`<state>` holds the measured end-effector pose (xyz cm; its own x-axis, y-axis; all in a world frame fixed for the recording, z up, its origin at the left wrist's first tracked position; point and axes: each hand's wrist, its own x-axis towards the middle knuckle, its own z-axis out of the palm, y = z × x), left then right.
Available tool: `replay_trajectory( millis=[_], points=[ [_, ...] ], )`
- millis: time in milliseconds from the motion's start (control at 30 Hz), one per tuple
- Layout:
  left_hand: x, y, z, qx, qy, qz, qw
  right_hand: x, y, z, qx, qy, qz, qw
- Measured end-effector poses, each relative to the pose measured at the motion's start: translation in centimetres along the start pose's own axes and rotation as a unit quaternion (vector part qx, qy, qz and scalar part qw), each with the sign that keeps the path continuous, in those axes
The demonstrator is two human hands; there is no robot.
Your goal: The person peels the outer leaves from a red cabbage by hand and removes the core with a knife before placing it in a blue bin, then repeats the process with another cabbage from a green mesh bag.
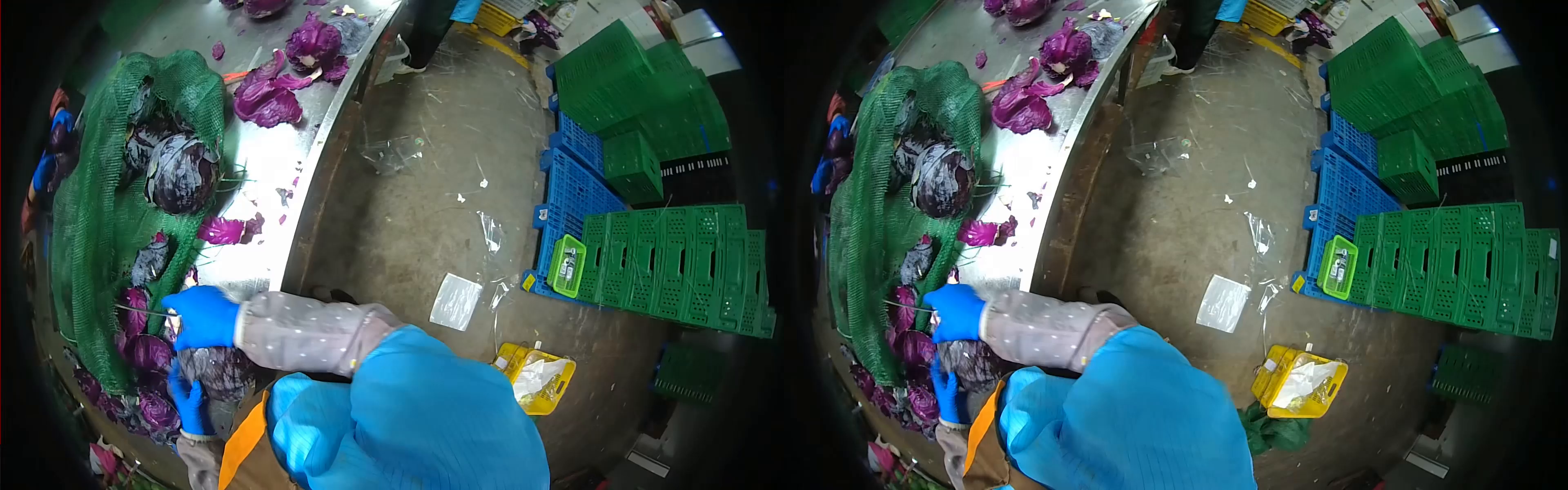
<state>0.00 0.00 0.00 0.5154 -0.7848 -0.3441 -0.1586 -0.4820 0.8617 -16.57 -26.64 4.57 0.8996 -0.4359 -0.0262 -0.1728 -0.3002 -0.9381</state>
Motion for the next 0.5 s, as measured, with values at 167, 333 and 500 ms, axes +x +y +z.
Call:
replay_trajectory(
  millis=[167,333,500],
  points=[
    [0.1,2.7,3.2,-0.518,-0.11,-0.266,0.805,-6.2,3.0,-2.0,0.216,-0.173,0.22,0.935],
    [0.3,-0.3,-0.3,-0.508,-0.096,-0.153,0.842,-5.6,4.4,2.1,0.26,-0.096,0.124,0.953],
    [-0.8,2.1,-5.0,-0.404,0.02,0.037,0.914,-1.5,3.9,6.0,0.291,-0.034,-0.099,0.951]
  ],
)
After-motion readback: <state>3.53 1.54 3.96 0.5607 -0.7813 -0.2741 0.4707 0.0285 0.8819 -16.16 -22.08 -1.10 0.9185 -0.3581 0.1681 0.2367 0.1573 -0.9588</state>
